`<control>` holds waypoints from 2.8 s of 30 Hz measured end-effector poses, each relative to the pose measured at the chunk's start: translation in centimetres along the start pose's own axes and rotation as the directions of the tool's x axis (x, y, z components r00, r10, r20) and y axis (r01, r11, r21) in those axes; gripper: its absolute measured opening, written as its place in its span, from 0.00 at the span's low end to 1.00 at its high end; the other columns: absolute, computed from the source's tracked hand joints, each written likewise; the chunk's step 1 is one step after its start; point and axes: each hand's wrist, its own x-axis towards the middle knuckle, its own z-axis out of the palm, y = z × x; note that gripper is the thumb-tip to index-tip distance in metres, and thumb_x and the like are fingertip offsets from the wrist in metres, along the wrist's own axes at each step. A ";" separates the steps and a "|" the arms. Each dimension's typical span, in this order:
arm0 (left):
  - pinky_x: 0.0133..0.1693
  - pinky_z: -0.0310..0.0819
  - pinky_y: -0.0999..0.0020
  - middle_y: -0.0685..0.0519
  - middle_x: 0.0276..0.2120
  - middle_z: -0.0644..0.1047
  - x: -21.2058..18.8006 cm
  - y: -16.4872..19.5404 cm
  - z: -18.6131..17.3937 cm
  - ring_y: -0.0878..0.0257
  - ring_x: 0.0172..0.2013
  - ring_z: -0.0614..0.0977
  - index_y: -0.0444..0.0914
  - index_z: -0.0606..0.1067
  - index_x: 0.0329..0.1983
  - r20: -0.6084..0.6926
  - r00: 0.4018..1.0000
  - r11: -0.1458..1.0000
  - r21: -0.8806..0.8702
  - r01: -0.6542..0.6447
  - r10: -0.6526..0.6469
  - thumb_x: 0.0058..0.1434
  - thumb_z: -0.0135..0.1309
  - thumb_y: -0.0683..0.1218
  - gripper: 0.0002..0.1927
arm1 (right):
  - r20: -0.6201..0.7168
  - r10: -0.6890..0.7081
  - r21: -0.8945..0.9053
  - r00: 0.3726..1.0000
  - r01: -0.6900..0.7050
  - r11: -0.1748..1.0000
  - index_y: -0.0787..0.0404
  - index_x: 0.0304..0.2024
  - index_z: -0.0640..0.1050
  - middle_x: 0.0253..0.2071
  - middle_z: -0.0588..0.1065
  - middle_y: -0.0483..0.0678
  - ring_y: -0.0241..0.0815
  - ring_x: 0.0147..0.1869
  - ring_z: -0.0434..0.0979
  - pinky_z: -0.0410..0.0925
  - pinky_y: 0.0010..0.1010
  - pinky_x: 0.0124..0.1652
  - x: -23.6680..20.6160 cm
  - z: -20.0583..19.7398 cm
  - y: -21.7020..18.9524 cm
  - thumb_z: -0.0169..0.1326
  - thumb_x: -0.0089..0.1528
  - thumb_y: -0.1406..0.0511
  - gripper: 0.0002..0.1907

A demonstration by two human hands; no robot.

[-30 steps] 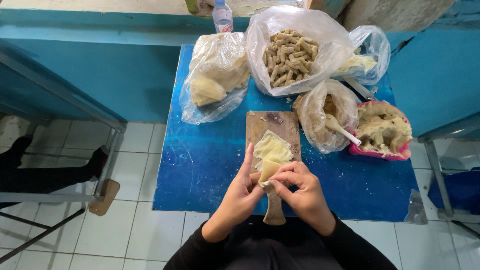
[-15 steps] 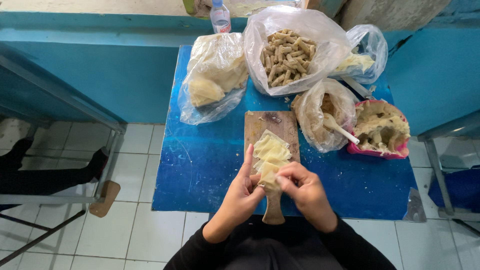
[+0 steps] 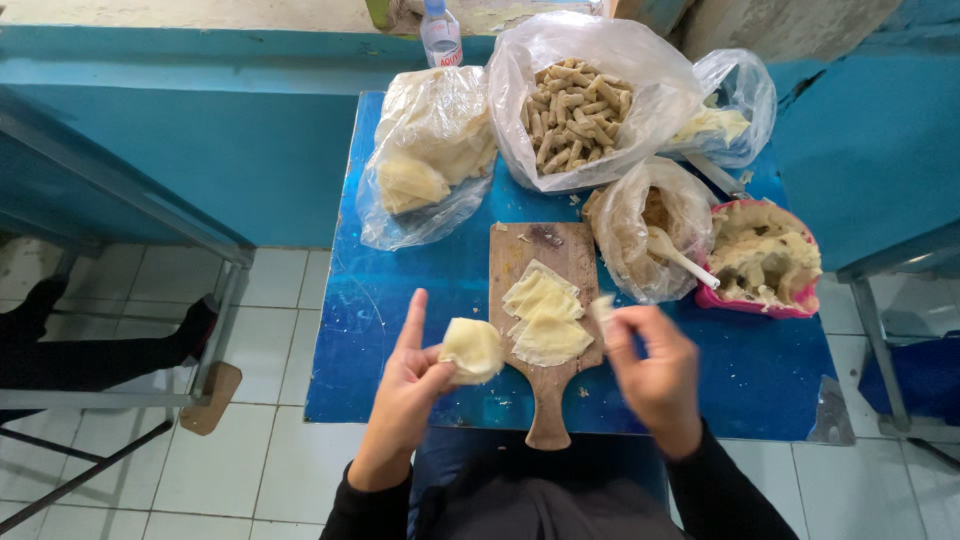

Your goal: The person places thin dough sheets on a small wooden board, spoons brown filling from a plastic bag onto each sheet, folds the sheets over the filling by hand, and places the finished filled rolls into a large plastic bag with other completed rolls.

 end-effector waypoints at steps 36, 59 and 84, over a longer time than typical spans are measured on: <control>0.46 0.78 0.69 0.49 0.39 0.81 0.6 -2.8 3.0 0.67 0.38 0.81 0.43 0.32 0.81 0.077 0.997 0.997 0.076 -0.011 0.005 0.67 0.49 0.35 0.49 | 0.228 -0.267 0.210 0.936 0.221 0.952 0.58 0.44 0.77 0.50 0.78 0.50 0.44 0.54 0.75 0.68 0.31 0.53 -1.4 1.1 -2.4 0.64 0.57 0.64 0.15; 0.53 0.74 0.71 0.45 0.51 0.81 16.6 3.9 -5.8 0.65 0.50 0.81 0.37 0.46 0.81 0.097 0.912 0.676 0.641 -0.364 0.399 0.66 0.48 0.33 0.42 | 0.191 -0.434 -0.320 0.880 0.474 0.820 0.50 0.37 0.83 0.46 0.76 0.41 0.47 0.54 0.72 0.60 0.41 0.51 -3.3 2.9 -2.9 0.65 0.54 0.62 0.09; 0.40 0.73 0.57 0.50 0.34 0.76 5.6 -1.0 4.7 0.49 0.39 0.77 0.39 0.75 0.35 0.347 0.895 0.092 0.919 -0.385 0.280 0.59 0.60 0.45 0.06 | 0.126 -0.216 -0.448 0.968 0.250 0.859 0.53 0.30 0.79 0.34 0.76 0.41 0.48 0.44 0.73 0.62 0.41 0.43 0.3 2.3 -0.7 0.64 0.56 0.60 0.07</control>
